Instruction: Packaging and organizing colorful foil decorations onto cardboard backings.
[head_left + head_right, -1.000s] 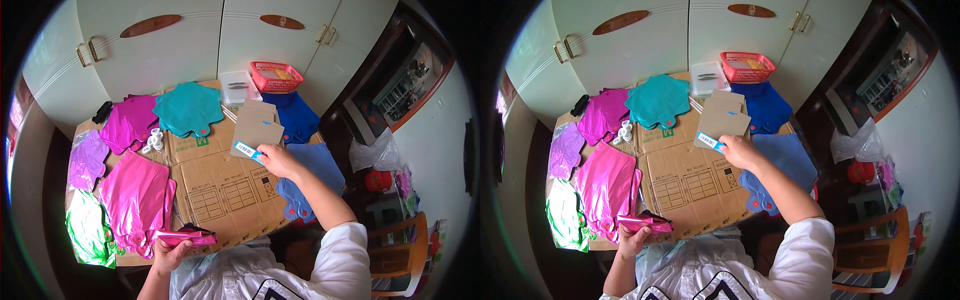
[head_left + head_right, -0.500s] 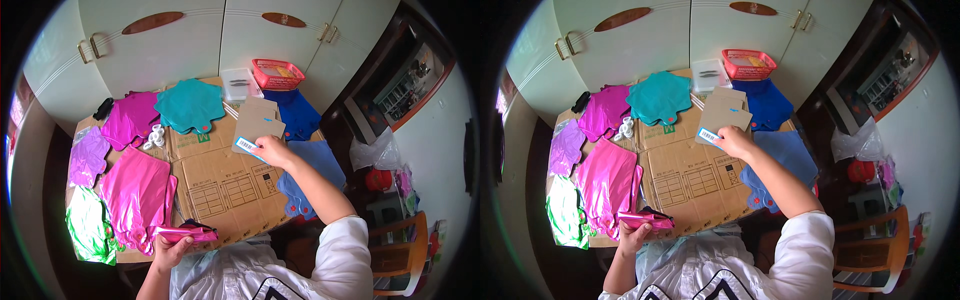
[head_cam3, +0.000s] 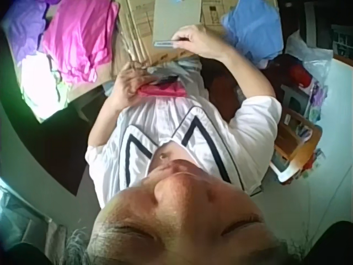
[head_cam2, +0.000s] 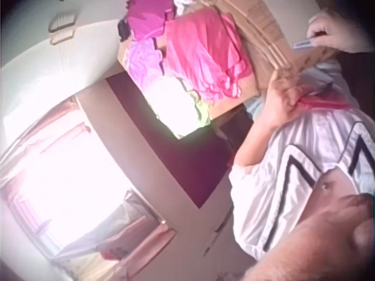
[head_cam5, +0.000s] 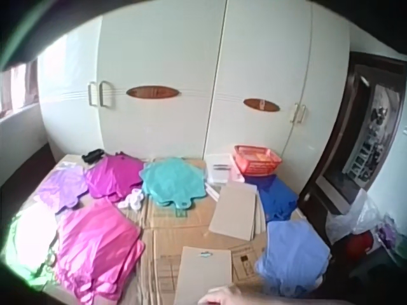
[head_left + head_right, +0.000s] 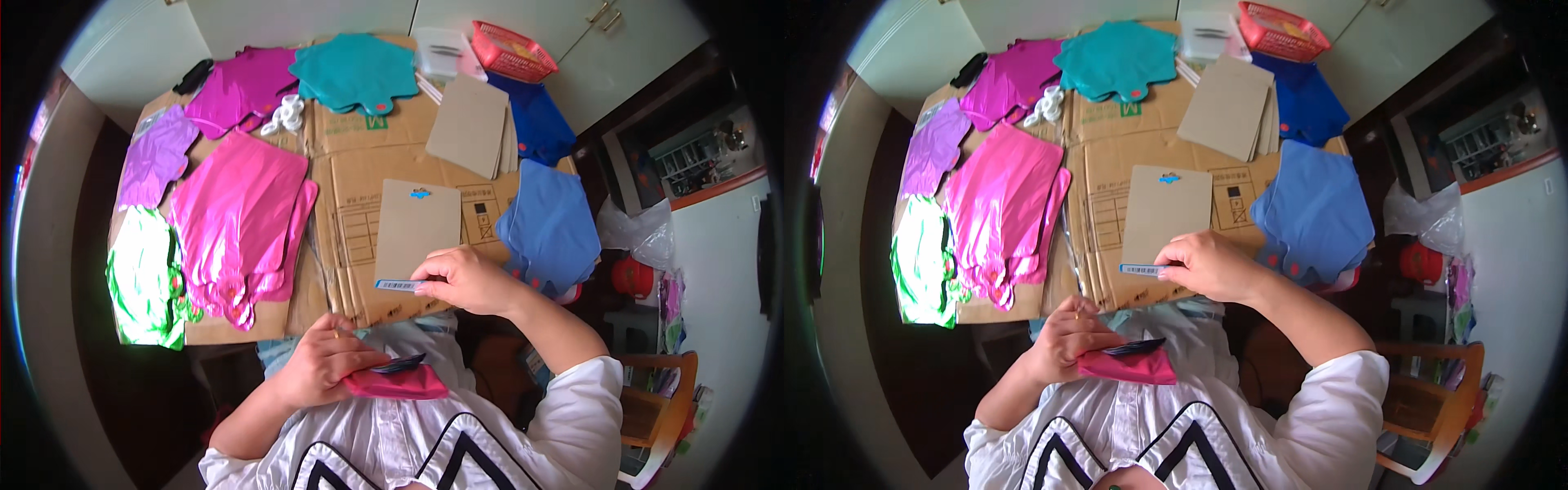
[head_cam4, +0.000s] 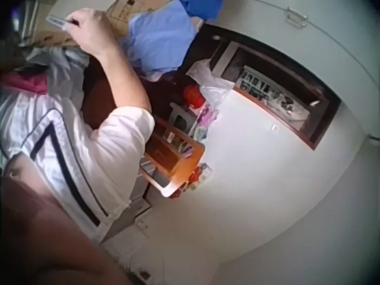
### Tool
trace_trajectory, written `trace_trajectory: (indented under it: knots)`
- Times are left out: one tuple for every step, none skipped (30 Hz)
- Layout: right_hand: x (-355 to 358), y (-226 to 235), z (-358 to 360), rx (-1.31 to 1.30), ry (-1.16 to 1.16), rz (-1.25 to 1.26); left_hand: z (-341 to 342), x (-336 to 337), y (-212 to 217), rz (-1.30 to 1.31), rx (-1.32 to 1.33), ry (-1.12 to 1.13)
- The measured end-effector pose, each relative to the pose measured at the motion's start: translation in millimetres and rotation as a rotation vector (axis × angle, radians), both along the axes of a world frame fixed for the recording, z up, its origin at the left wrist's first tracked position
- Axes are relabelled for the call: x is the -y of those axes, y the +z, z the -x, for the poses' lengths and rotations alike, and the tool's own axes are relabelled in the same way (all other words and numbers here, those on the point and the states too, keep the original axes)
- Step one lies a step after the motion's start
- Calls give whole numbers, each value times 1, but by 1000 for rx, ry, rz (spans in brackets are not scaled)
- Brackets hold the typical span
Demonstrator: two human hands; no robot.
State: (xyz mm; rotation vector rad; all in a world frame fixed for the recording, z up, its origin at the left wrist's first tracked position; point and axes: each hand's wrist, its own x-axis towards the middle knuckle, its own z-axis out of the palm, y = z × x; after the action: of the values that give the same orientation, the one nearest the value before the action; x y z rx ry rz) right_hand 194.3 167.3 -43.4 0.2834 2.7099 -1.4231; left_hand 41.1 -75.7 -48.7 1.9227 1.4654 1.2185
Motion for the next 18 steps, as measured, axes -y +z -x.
trace_trajectory:
  knots:
    - [3, -2, 1, -6, -11, -20, -4, -3, 1, -25, -42, 0]
    - [5, -4, 0, -13, -24, -39, -7, -5, 0, -40, -73, -13]
    - [5, -4, 1, -25, -41, -66, -9, -10, -4, -60, -109, -30]
    - [6, -3, 3, 31, -75, -48, -12, -14, -8, -81, -146, -49]
    - [7, -2, 5, 85, -110, -32, -16, -17, -12, -94, -152, -75]
    - [7, -1, 5, 141, -147, -19, -17, -23, -17, -96, -182, -84]
    - [8, -1, 5, 120, -160, -82, -16, -29, -21, -98, -211, -92]
    - [9, 1, 6, 147, -158, -146, -15, -35, -23, -100, -241, -101]
    - [9, 5, 7, 174, -158, -211, -15, -41, -22, -88, -211, -99]
    - [9, 6, 7, 201, -157, -276, -13, -45, -24, -74, -214, -118]
    - [9, 4, 6, 148, -161, -333, -11, -49, -27, -59, -216, -137]
    - [10, -2, 2, 98, -167, -387, -11, -51, -29, -43, -217, -159]
    - [11, -5, -1, 47, -173, -441, -11, -52, -30, -47, -223, -166]
    - [11, -5, -2, 30, -182, -408, -10, -52, -31, -50, -230, -174]
    - [12, -4, -4, 16, -190, -374, -10, -52, -33, -52, -233, -181]
    - [13, -3, -5, 2, -198, -340, -10, -52, -33, -31, -204, -182]
    - [12, -3, -8, 29, -205, -280, -9, -52, -31, -11, -176, -182]
    - [10, -2, -9, 53, -210, -222, -8, -53, -30, 7, -150, -180]
